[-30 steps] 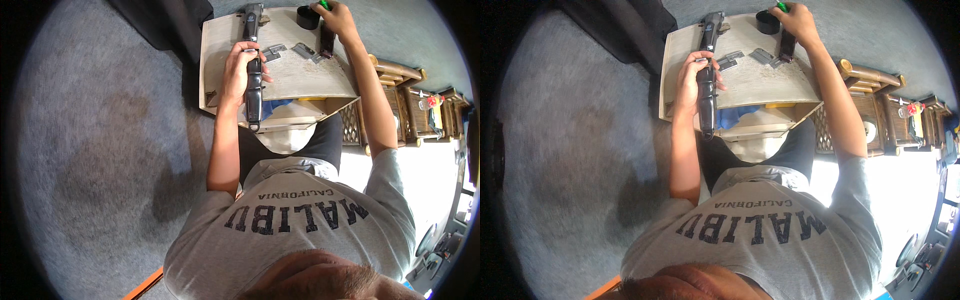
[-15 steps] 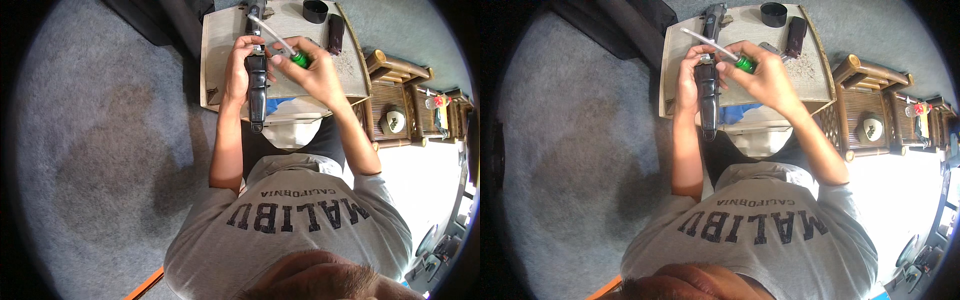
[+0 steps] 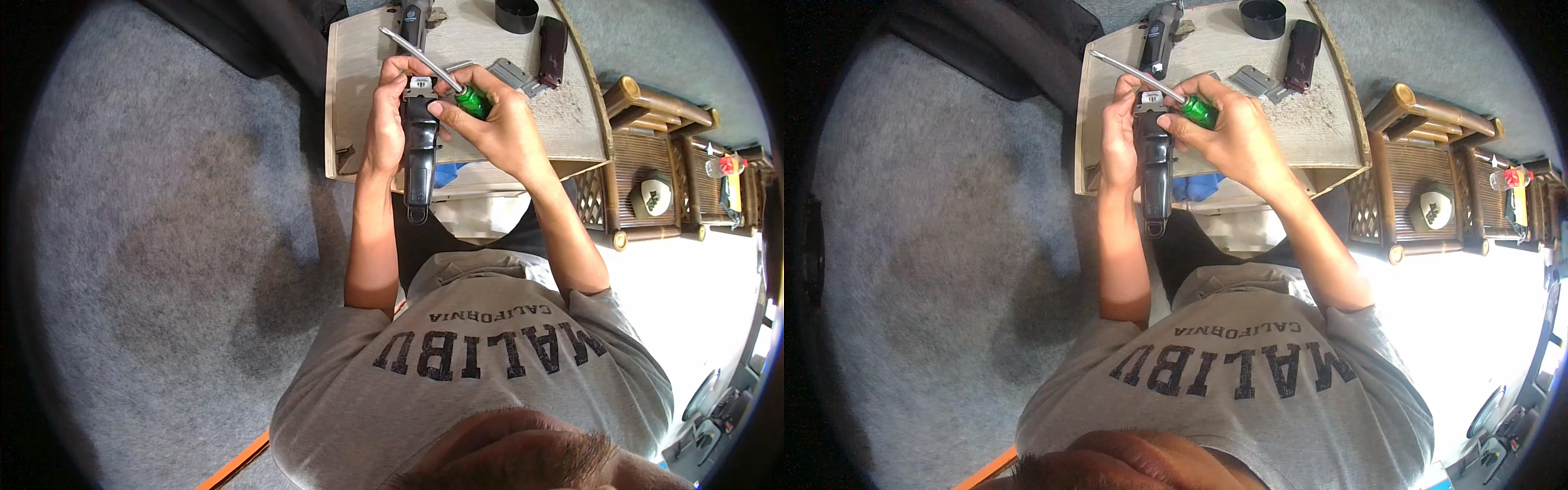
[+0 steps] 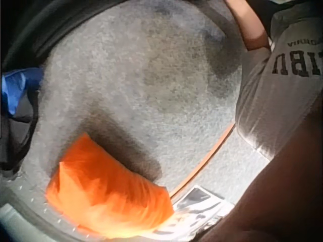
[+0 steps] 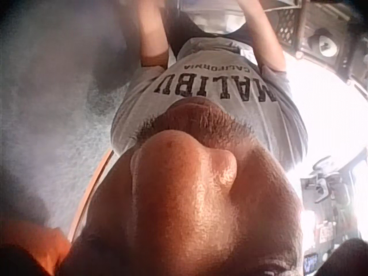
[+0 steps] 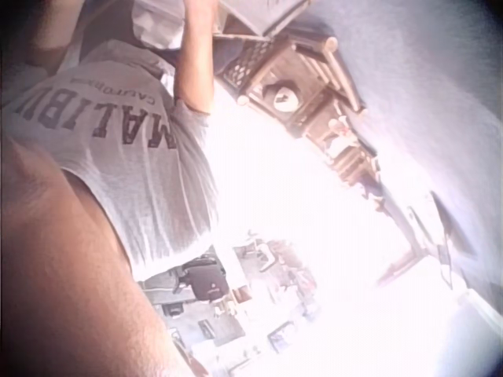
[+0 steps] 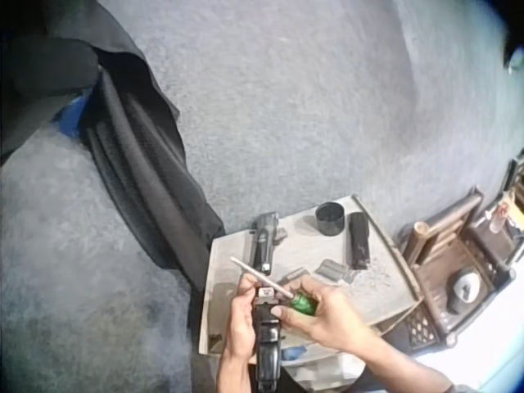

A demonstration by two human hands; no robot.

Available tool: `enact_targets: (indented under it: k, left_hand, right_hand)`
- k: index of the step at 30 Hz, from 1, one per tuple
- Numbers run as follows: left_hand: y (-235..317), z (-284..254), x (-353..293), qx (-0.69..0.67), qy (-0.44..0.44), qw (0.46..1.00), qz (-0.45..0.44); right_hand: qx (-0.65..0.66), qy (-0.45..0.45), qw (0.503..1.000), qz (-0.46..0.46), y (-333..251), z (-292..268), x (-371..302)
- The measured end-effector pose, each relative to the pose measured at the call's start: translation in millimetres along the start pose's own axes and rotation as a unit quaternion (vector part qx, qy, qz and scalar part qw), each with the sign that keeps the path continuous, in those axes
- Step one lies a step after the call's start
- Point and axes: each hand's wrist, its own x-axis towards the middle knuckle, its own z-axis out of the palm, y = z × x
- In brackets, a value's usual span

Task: The person unscrews the blade assembly of a hair clipper with a screwdriver and then opens the internal casing of a second pair of clippers.

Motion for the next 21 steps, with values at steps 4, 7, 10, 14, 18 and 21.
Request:
enact_targets:
  k: [4, 7, 10, 14, 18, 21]
  left_hand:
    - [-0.3, 0.8, 0.9, 0.012, 0.009, 1.0, -0.008]
    - [0.8, 2.6, 1.8, 0.021, 0.018, 1.0, -0.014]
    - [3.2, 4.8, 1.3, 0.045, 0.028, 0.998, -0.015]
    - [3.8, 6.0, 1.1, 0.066, 0.032, 0.997, -0.005]
    - [5.2, 5.6, 1.2, 0.094, 0.029, 0.995, 0.007]
    - [2.7, 1.6, 2.8, 0.124, 0.019, 0.992, 0.034]
  right_hand:
    - [-0.007, -0.013, 1.0, 0.007, 3.9, -1.9, -0.6]
    - [0.005, -0.025, 1.0, 0.017, 6.9, -2.9, -0.1]
    - [0.019, -0.03, 0.999, 0.027, 5.5, -3.6, -0.7]
    - [0.014, -0.022, 0.999, 0.02, 4.1, -2.4, -0.7]
    - [0.014, -0.028, 0.999, 0.034, 2.4, -3.4, -1.1]
    - [-0.011, -0.025, 0.999, 0.017, 4.5, -3.4, -1.9]
